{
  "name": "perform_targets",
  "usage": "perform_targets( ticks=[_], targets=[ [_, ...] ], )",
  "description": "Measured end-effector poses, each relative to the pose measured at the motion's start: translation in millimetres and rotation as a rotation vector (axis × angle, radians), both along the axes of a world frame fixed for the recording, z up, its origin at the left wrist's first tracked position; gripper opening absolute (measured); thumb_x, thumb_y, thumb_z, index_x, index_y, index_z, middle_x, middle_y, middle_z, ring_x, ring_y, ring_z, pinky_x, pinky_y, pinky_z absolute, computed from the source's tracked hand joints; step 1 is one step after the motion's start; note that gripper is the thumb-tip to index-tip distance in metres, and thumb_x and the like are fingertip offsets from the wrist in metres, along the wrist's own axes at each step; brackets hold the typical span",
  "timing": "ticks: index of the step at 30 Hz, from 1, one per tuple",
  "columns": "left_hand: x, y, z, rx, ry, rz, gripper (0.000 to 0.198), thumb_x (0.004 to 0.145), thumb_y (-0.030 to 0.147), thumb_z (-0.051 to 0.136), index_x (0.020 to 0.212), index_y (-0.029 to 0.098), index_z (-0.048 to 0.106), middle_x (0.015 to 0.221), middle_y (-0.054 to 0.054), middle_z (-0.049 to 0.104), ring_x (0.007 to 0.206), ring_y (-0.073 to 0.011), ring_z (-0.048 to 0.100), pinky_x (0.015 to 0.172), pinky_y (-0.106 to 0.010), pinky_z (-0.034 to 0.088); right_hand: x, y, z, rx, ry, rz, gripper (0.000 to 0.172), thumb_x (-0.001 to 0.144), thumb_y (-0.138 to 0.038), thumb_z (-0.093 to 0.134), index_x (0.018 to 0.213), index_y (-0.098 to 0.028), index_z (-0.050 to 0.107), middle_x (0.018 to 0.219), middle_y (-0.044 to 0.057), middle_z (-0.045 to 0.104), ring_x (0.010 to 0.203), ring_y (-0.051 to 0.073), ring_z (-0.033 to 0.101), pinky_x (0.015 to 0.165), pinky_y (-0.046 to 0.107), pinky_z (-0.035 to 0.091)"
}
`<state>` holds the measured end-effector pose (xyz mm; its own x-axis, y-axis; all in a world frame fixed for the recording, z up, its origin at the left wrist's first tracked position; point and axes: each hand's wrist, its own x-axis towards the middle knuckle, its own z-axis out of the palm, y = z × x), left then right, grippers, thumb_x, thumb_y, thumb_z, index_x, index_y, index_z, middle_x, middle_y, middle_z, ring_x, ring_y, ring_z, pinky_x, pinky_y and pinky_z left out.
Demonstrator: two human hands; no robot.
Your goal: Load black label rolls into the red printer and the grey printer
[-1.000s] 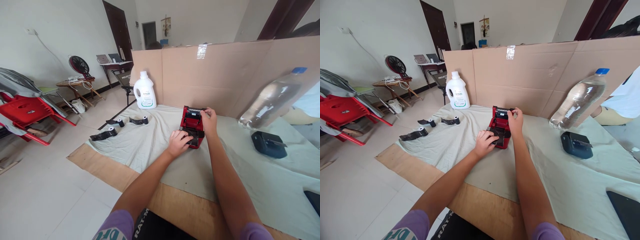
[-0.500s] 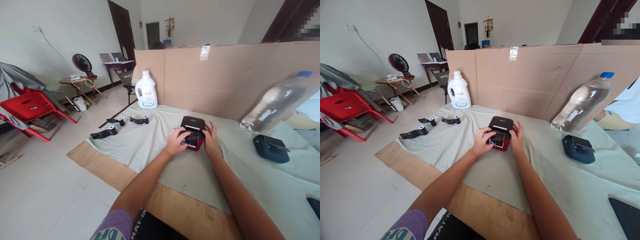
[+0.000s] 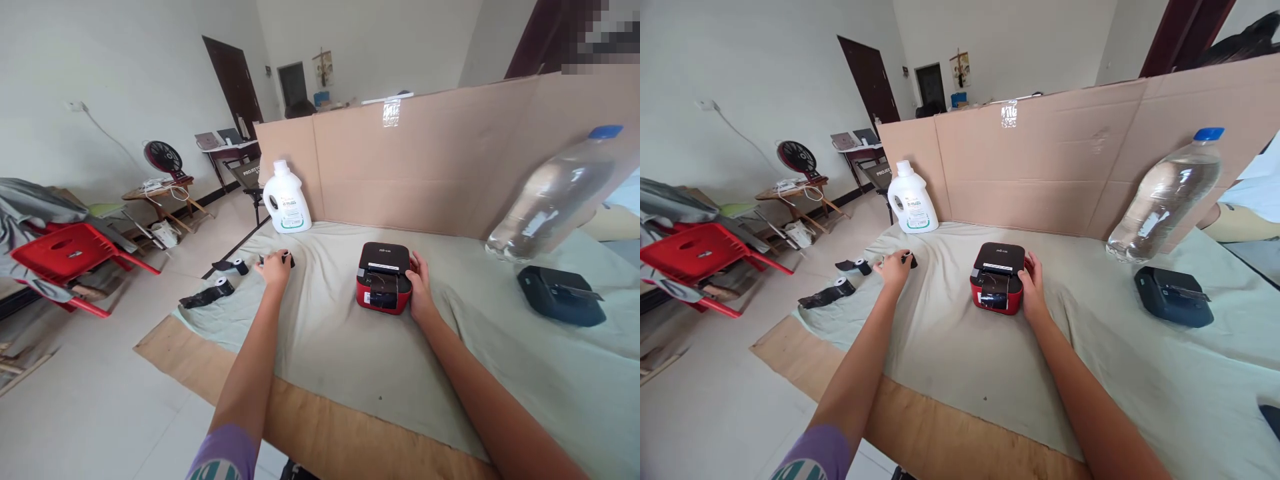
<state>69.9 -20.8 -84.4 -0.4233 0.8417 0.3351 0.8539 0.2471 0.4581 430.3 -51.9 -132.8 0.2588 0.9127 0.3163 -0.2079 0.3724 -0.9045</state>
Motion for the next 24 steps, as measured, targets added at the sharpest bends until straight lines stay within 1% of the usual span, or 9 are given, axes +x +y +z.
perform_targets(
  ticks=[4, 7, 12, 13, 15, 17, 19, 21, 24],
  targets=[
    [-13, -10, 1.0, 0.006, 0.060, 0.045, 0.028, 0.093, 0.028, 0.055, 0.116, 0.018, 0.066, 0.106, -0.012, 0.071, 0.115, -0.0326, 0.054, 0.104, -0.060, 0.018, -1, -2, 1.8, -0.014, 0.020, -0.016, 0.057, 0.082, -0.037, 0.060, 0.138, -0.030, 0.050, 0.141, 0.004, 0.054, 0.135, 0.023, 0.048, 0.117, 0.046, 0.035],
    [-21, -16, 7.8, -0.055, 0.069, 0.143, 0.043, 0.088, 0.023, 0.059, 0.128, 0.009, 0.054, 0.103, -0.017, 0.069, 0.117, -0.0368, 0.051, 0.101, -0.058, 0.020, -2, -3, 5.8, -0.019, 0.040, -0.008, 0.053, 0.080, -0.033, 0.060, 0.132, -0.030, 0.055, 0.138, 0.002, 0.057, 0.134, 0.023, 0.048, 0.117, 0.045, 0.035],
    [-7, -13, 27.5, -0.009, 0.077, 0.282, 0.063, 0.082, 0.026, 0.065, 0.136, 0.004, 0.043, 0.131, -0.026, 0.054, 0.128, -0.0425, 0.038, 0.102, -0.058, 0.020, 0, -3, 10.7, -0.024, 0.031, 0.037, 0.048, 0.078, -0.029, 0.059, 0.126, -0.028, 0.061, 0.132, 0.001, 0.062, 0.130, 0.023, 0.052, 0.115, 0.045, 0.037],
    [3, -10, 31.7, 0.047, 0.063, 0.235, 0.067, 0.082, 0.028, 0.065, 0.140, 0.007, 0.041, 0.137, -0.025, 0.050, 0.131, -0.0417, 0.035, 0.104, -0.057, 0.020, 0, -3, 11.2, -0.023, 0.031, 0.037, 0.048, 0.078, -0.029, 0.059, 0.126, -0.028, 0.061, 0.132, 0.001, 0.062, 0.130, 0.023, 0.052, 0.115, 0.045, 0.037],
    [35, -6, 36.9, 0.147, -0.105, 0.017, 0.062, 0.084, 0.032, 0.064, 0.140, 0.015, 0.044, 0.135, -0.018, 0.054, 0.131, -0.0372, 0.039, 0.107, -0.053, 0.025, 1, -3, 12.2, -0.021, 0.032, 0.037, 0.049, 0.077, -0.029, 0.059, 0.126, -0.028, 0.061, 0.133, 0.002, 0.062, 0.130, 0.023, 0.052, 0.115, 0.045, 0.037],
    [77, -4, 34.3, 0.128, -0.515, -0.324, 0.051, 0.084, 0.033, 0.063, 0.133, 0.021, 0.052, 0.121, -0.011, 0.064, 0.123, -0.0305, 0.051, 0.105, -0.045, 0.034, 1, -3, 13.6, -0.029, 0.034, 0.041, 0.050, 0.077, -0.029, 0.059, 0.126, -0.027, 0.061, 0.135, 0.002, 0.061, 0.131, 0.024, 0.051, 0.114, 0.045, 0.038],
    [123, -7, 23.8, 0.024, -0.985, -0.572, 0.048, 0.082, 0.031, 0.063, 0.129, 0.023, 0.055, 0.119, -0.009, 0.066, 0.118, -0.0265, 0.057, 0.103, -0.039, 0.040, 1, -4, 15.4, -0.043, 0.029, 0.043, 0.051, 0.076, -0.029, 0.059, 0.127, -0.027, 0.062, 0.136, 0.002, 0.061, 0.131, 0.024, 0.051, 0.113, 0.045, 0.039],
    [161, -13, 10.3, -0.063, -1.299, -0.675, 0.050, 0.077, 0.028, 0.064, 0.126, 0.024, 0.056, 0.125, -0.007, 0.065, 0.117, -0.0253, 0.059, 0.100, -0.036, 0.043, -1, -5, 17.6, -0.052, 0.031, 0.042, 0.052, 0.075, -0.028, 0.059, 0.127, -0.027, 0.062, 0.135, 0.002, 0.062, 0.131, 0.024, 0.052, 0.113, 0.044, 0.040],
    [187, -23, -2.3, -0.089, -1.509, -0.670, 0.049, 0.074, 0.026, 0.059, 0.122, 0.021, 0.058, 0.124, -0.006, 0.065, 0.114, -0.0248, 0.060, 0.098, -0.035, 0.045, -5, -8, 21.6, -0.056, 0.074, 0.046, 0.054, 0.072, -0.026, 0.058, 0.126, -0.027, 0.063, 0.134, 0.001, 0.063, 0.126, 0.023, 0.056, 0.109, 0.042, 0.043]
  ],
)
